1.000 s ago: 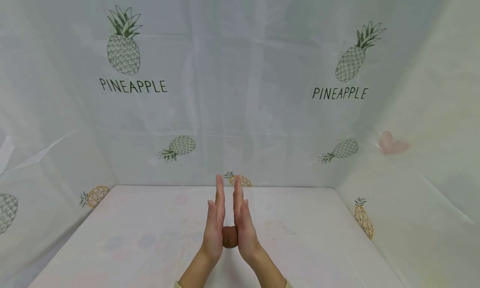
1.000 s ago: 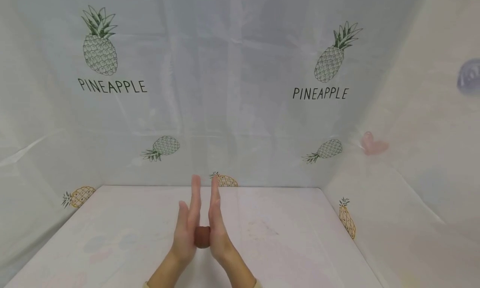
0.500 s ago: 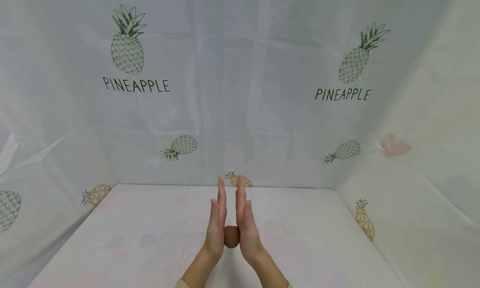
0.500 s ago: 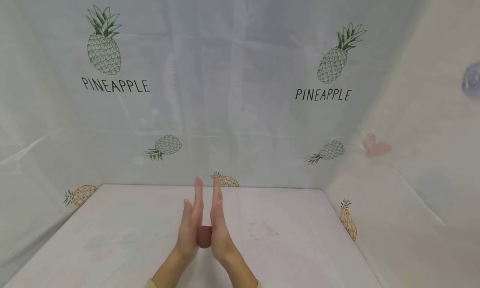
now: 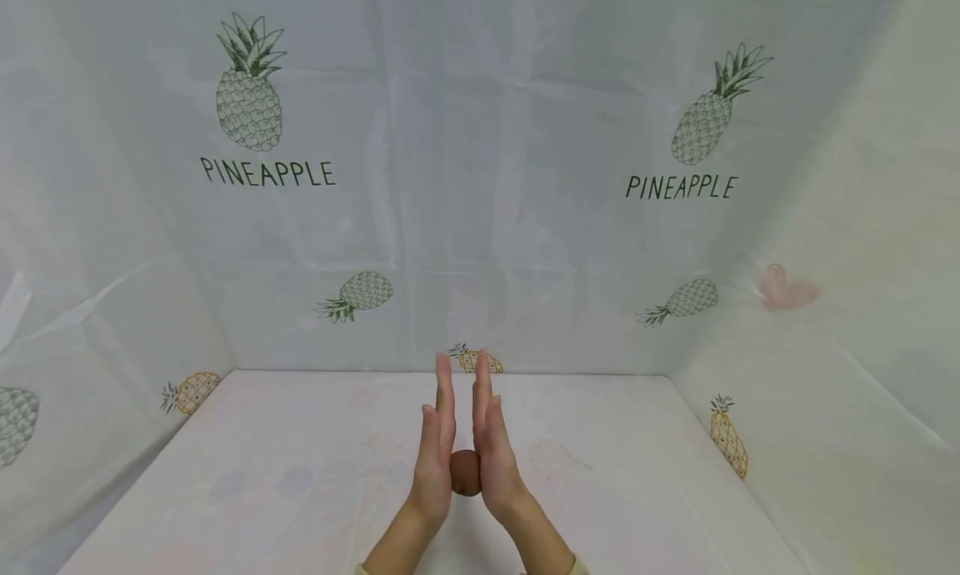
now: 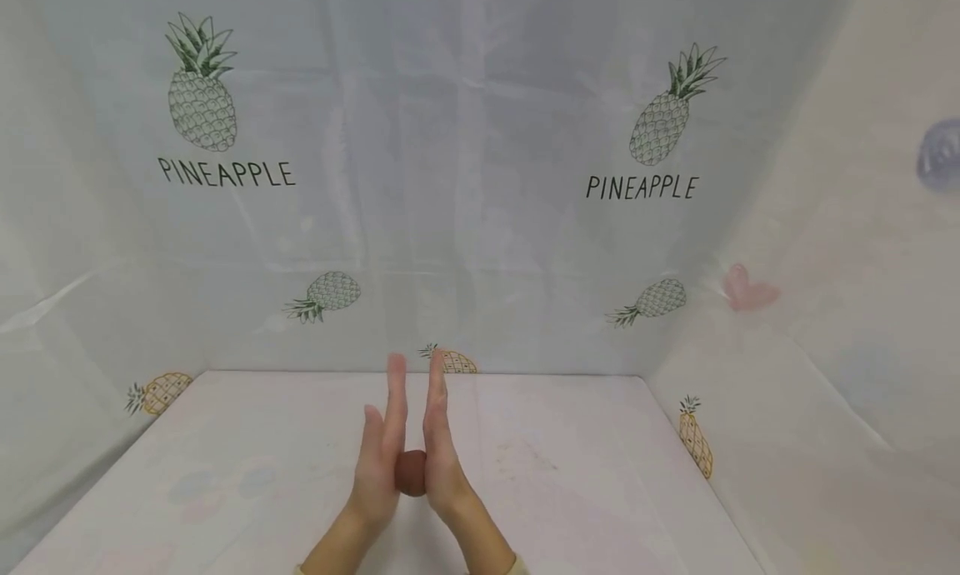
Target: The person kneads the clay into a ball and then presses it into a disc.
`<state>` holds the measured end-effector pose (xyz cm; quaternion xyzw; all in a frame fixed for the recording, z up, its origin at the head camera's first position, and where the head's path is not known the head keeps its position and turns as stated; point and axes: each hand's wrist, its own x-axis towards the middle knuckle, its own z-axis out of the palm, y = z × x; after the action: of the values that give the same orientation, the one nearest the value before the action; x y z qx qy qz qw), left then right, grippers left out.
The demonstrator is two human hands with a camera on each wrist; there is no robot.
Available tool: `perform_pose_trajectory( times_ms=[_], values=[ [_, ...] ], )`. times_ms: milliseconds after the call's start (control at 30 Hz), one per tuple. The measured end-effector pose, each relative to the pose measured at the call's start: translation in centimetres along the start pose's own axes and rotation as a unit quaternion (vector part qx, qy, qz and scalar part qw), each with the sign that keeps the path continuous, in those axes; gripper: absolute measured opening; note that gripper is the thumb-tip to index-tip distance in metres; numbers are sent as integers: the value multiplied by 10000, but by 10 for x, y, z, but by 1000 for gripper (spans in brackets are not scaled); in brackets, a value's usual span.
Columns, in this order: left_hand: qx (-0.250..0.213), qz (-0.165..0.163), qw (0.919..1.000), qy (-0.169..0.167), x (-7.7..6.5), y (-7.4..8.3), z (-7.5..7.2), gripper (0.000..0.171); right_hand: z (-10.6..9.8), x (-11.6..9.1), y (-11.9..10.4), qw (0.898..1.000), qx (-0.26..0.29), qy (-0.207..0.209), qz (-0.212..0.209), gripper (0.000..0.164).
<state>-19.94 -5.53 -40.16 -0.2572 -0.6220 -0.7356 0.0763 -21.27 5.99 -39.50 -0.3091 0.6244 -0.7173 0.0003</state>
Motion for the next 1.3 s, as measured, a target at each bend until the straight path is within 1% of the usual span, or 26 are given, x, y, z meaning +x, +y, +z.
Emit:
perform_pose_trajectory(
  times_ms=[167,267,433,600,667,767,933,1100,1300],
  values=[
    [-23,-1,9999,164,2,2,-9,60,9,-1,2,9999,-88,-134,-20,56],
    [-77,-41,9998,175,4,1,-11,61,11,-2,-1,9998,-127,-144,-57,56],
    [-50,-155,9998,118,5,-2,-7,60,9,-4,-8,9997,-99,-98,-181,58],
    [14,-290,9996,65,3,-3,-1,56,4,-4,-11,9998,-79,-27,-180,60],
    [12,-260,9997,35,2,-3,0,56,3,-4,-10,9999,-72,-24,-154,61],
    [6,-120,9999,10,1,-1,1,57,2,-2,-7,9999,-88,-13,-71,59],
    [-29,70,10000,15,1,2,-4,58,6,-2,-1,9999,-96,-69,44,56],
    [42,70,9999,150,2,5,-10,60,11,-1,2,9996,-209,-149,-70,57],
    [23,91,9995,307,5,8,-18,60,18,-3,-1,9995,-133,-271,-1,55]
  ],
)
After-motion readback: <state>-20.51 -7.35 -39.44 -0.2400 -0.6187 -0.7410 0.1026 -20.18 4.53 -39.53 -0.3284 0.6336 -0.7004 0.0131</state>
